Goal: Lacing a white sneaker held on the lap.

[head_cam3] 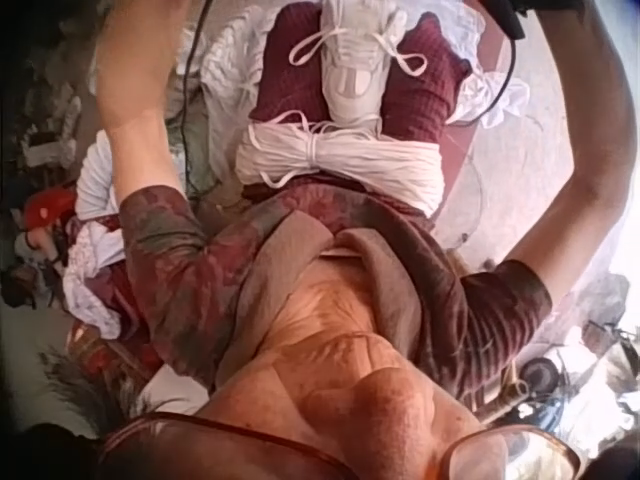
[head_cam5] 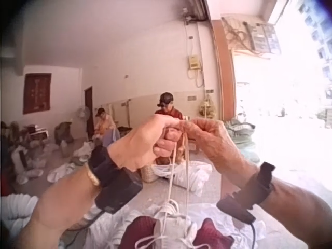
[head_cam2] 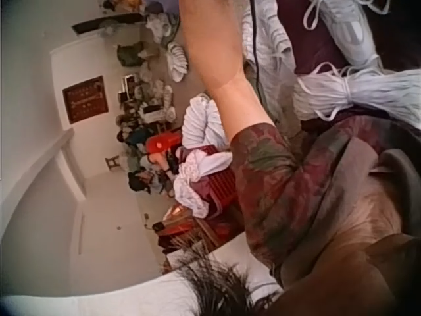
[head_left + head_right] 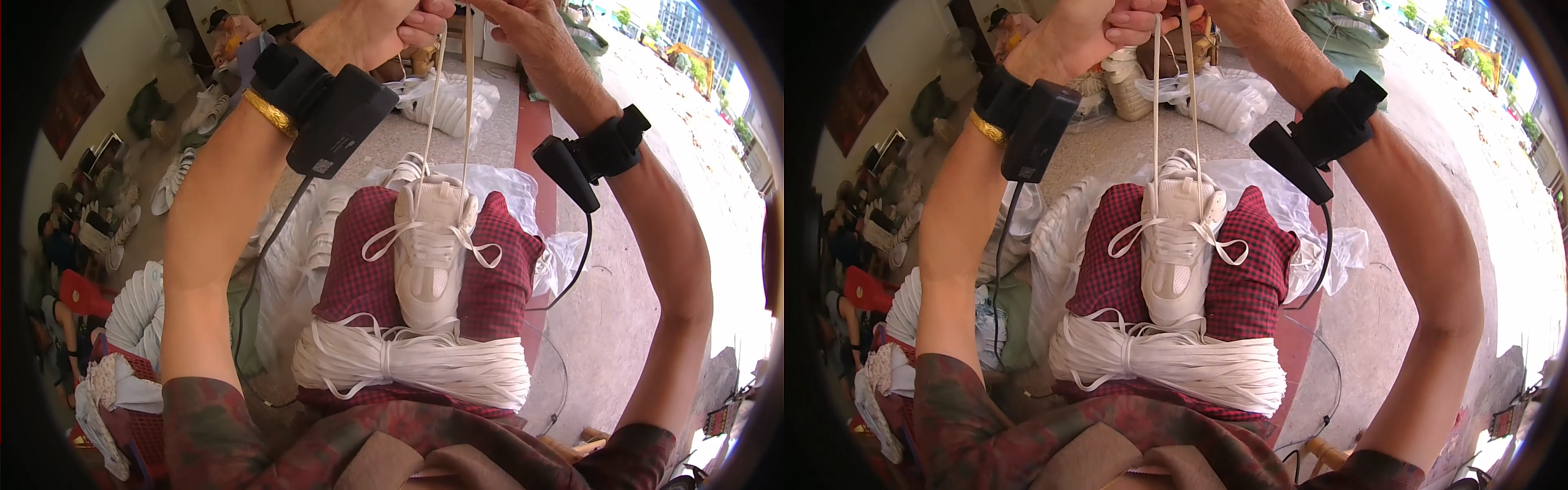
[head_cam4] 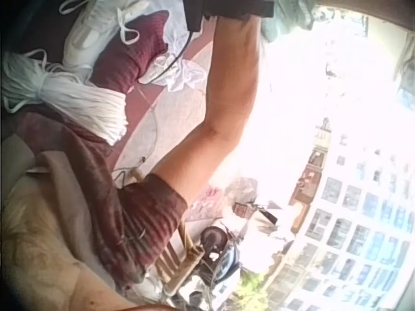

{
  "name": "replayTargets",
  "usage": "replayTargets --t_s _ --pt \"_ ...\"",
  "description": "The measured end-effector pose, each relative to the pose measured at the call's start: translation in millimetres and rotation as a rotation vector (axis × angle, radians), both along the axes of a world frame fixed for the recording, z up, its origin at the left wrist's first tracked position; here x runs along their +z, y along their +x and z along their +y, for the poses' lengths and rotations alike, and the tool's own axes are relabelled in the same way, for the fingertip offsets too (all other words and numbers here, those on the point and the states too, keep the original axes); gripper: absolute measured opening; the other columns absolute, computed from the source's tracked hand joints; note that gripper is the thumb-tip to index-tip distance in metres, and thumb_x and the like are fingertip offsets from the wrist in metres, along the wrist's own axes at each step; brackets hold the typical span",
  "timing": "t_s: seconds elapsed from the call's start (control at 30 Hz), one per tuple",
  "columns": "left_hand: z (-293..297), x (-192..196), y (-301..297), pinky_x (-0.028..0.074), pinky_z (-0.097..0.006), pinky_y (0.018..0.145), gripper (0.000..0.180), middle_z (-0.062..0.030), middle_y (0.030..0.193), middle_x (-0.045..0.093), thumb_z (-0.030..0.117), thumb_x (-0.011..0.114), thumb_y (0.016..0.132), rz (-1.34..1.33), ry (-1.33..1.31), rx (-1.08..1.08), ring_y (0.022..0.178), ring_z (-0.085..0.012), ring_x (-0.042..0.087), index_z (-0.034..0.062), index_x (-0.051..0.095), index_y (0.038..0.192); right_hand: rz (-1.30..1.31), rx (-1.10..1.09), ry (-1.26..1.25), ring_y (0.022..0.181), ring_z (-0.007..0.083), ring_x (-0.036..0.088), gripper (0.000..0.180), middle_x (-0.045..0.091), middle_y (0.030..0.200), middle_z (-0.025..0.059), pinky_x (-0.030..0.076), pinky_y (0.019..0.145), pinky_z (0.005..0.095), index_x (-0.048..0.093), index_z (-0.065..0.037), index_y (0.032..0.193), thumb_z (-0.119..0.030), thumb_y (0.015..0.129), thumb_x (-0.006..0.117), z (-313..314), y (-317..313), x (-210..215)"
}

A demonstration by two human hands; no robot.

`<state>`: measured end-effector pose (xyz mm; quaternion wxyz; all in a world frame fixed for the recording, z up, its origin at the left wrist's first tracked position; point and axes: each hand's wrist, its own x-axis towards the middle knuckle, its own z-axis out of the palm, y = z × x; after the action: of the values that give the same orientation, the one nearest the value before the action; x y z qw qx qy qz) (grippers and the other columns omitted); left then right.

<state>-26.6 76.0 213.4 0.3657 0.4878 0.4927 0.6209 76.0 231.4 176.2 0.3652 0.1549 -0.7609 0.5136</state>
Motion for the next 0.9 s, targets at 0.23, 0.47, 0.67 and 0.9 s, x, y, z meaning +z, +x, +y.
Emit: replayTargets --t_s 0.23,0.47,0.67,0.9 --pt "29.9 18.8 2.4 0.019 -0.023 0.037 0.018 0.0103 0.058 0.03 0.019 0.047 0.102 0.131 0.01 -0.07 0.042 -0.0034 0.024 0.0103 0.049 0.085 0.067 -0.301 0.112 0.063 0.0053 0.041 0.04 0.051 0.072 -0.005 0.033 0.056 0.0223 0.07 -0.003 0.103 -0.043 0.096 0.066 9.4 17.4 68.6" --pt "34.1 59.0 -12.6 0.021 -0.024 0.036 0.016 0.0062 0.055 0.032 0.015 0.043 0.098 -0.019 0.377 0.23 0.04 -0.0069 0.025 0.0082 0.049 0.085 -0.299 -0.496 0.54 0.054 0.0042 0.051 0.049 0.065 0.067 0.0029 0.036 0.048 0.0239 0.072 -0.002 0.105 -0.049 0.101 0.058 -30.4 47.3 -5.7" --pt "59.8 63.7 -24.2 0.025 -0.025 0.036 0.017 0.0003 0.059 0.043 0.018 0.045 0.096 0.072 0.562 0.234 0.041 -0.0097 0.033 0.0053 0.053 0.087 -0.567 -0.086 0.206 0.05 0.0055 0.046 0.045 0.057 0.059 -0.0009 0.037 0.047 0.0258 0.073 -0.001 0.086 -0.038 0.103 0.055 -58.8 51.1 -63.4" --pt "14.8 -13.2 -104.1 0.026 -0.024 0.035 0.021 -0.0014 0.064 0.05 0.024 0.049 0.098 -0.063 0.256 0.464 0.041 -0.0078 0.034 0.0047 0.057 0.096 -0.569 -0.246 0.098 0.064 0.004 0.056 0.022 0.066 0.073 0.0018 0.041 0.054 0.0216 0.068 0.0 0.094 -0.021 0.095 0.061 -36.6 66.6 -79.6"
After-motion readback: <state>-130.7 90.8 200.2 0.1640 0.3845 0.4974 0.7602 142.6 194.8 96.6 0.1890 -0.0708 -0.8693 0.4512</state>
